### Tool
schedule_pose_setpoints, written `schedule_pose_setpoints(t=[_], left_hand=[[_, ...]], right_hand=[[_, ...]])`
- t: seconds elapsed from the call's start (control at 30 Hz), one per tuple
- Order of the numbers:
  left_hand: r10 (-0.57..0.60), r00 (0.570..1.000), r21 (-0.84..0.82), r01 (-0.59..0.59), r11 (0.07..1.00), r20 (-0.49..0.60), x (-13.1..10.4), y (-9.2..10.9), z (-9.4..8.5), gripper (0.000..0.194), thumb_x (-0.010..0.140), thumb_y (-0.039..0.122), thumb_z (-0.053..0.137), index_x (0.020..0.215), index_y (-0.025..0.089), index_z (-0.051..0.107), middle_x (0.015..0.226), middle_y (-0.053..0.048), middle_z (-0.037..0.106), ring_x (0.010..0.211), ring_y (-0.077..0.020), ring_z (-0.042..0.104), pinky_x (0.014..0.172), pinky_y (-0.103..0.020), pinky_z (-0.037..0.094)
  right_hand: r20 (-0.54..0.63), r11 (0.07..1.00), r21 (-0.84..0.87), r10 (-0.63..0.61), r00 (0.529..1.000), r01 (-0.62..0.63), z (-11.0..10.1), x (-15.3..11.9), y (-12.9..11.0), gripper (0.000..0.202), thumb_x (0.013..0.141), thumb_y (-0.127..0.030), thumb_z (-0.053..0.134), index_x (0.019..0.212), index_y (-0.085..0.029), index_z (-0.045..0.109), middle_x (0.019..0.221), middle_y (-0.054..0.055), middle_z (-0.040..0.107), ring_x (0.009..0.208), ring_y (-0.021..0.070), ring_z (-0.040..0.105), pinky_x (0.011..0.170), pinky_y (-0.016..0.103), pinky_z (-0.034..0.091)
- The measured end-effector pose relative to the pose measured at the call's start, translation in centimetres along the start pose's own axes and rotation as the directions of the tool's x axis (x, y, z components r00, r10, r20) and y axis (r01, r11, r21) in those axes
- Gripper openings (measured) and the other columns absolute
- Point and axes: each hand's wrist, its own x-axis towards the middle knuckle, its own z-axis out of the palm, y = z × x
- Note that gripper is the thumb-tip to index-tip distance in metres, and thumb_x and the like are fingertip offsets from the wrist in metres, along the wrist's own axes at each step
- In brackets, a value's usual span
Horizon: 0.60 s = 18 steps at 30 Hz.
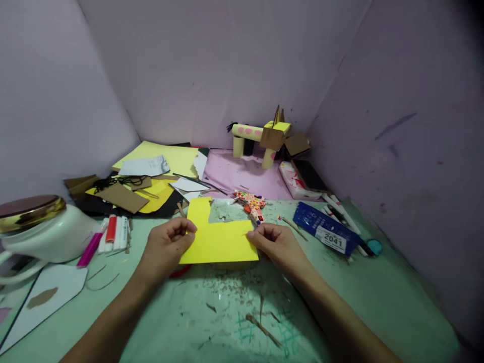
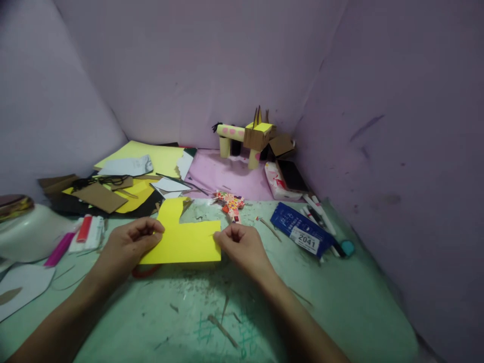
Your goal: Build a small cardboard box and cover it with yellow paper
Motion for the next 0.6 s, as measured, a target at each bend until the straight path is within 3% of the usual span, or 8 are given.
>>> schedule_pose_setpoints(t=[0.13,0.33,0.53,0.6], left_hand=[[-0.032,0.998,0.005,0.032,0.999,0.047,0.0,-0.4,0.1,0.020,0.052,0.031,0.068,0.065,0.017,0.065,0.053,0.003,0.053,0.049,-0.0115,0.046,0.045,-0.021,0.035],[-0.055,0.993,-0.090,0.065,0.994,0.103,-0.3,-1.5,0.3,0.057,0.062,0.041,0.074,0.110,0.018,0.054,0.087,-0.007,0.068,0.070,-0.0221,0.067,0.054,-0.027,0.050],[-0.089,0.996,0.333,0.073,0.940,0.033,-0.6,-1.3,0.7,0.078,0.066,0.057,0.069,0.131,0.022,0.045,0.103,-0.015,0.068,0.091,-0.0384,0.065,0.077,-0.050,0.049],[0.031,0.998,0.449,-0.004,0.894,-0.052,-0.8,-1.3,0.9,0.078,0.068,0.057,0.066,0.133,0.019,0.045,0.111,-0.019,0.064,0.099,-0.0431,0.061,0.080,-0.056,0.046]], right_hand=[[-0.009,1.000,-0.008,0.006,1.000,-0.006,0.2,0.0,0.2,0.028,0.067,-0.042,0.060,0.053,-0.020,0.049,0.044,-0.006,0.040,0.042,0.0081,0.031,0.041,0.022,0.020],[-0.053,0.998,-0.056,0.019,0.998,-0.022,0.3,0.0,0.1,0.029,0.065,-0.043,0.058,0.053,-0.018,0.049,0.049,-0.005,0.040,0.048,0.0085,0.030,0.045,0.022,0.021],[-0.046,0.996,-0.089,0.027,0.999,-0.031,0.3,0.0,0.2,0.031,0.065,-0.045,0.058,0.053,-0.019,0.048,0.051,-0.004,0.039,0.050,0.0098,0.031,0.046,0.023,0.022],[-0.049,0.995,-0.097,0.017,0.999,-0.022,0.2,0.0,0.5,0.030,0.065,-0.044,0.058,0.052,-0.020,0.046,0.051,-0.004,0.038,0.049,0.0099,0.031,0.046,0.024,0.022]])
